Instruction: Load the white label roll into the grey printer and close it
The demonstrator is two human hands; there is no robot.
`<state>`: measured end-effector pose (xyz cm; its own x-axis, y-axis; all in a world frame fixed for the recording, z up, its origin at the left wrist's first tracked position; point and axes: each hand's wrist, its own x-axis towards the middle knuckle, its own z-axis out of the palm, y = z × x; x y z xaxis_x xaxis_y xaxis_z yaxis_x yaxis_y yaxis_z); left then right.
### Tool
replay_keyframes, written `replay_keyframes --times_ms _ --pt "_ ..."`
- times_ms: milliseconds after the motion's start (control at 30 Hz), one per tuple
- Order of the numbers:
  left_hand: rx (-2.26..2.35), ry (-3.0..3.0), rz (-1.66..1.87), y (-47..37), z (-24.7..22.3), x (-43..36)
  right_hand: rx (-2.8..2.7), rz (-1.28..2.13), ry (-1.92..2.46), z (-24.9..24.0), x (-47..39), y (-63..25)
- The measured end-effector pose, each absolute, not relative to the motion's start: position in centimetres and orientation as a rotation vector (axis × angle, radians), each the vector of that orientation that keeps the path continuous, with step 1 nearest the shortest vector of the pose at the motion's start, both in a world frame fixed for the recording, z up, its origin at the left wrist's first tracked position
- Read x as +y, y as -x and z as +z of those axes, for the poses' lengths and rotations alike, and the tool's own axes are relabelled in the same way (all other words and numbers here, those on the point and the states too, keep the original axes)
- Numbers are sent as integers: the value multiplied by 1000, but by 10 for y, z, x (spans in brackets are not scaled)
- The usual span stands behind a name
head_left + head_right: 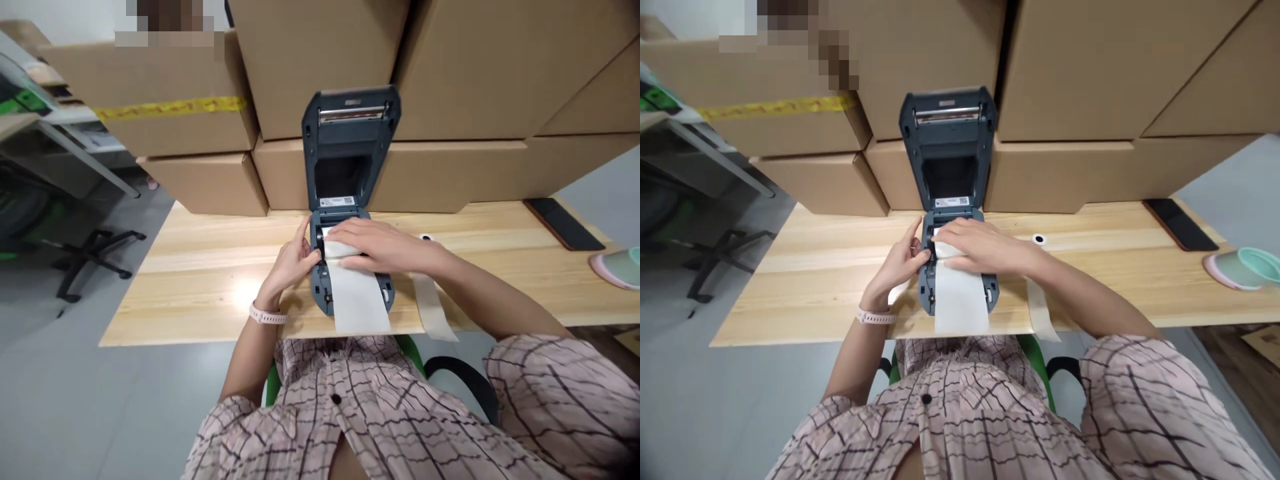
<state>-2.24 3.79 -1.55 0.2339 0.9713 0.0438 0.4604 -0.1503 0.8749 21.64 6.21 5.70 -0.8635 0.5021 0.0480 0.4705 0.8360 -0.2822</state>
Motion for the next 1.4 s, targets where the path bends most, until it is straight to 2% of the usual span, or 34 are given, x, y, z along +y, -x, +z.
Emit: replay_keyframes --times_ms 233,700,967,1100,1267,1333,1400 --pt "1363 -1791 833 21 -14 37 -2875 480 760 30 -9 -237" --pt "1504 -1672 924 9 -16 21 -2853 253 734 11 -37 -244" --pt "1530 -1612 1007 7 -21 17 -2839 336 701 17 -40 -250" --pt "1438 -1427 1104 -2 -20 -19 -2660 542 620 48 -9 -269" --pt "1311 -1300 1057 -12 -25 -69 -1797 200 932 83 86 -279" --pt "1267 -1285 1079 -13 -29 -80 -1618 318 947 93 132 -270" --pt "1222 -1255 1116 -11 -32 -84 -1519 616 947 101 169 -257"
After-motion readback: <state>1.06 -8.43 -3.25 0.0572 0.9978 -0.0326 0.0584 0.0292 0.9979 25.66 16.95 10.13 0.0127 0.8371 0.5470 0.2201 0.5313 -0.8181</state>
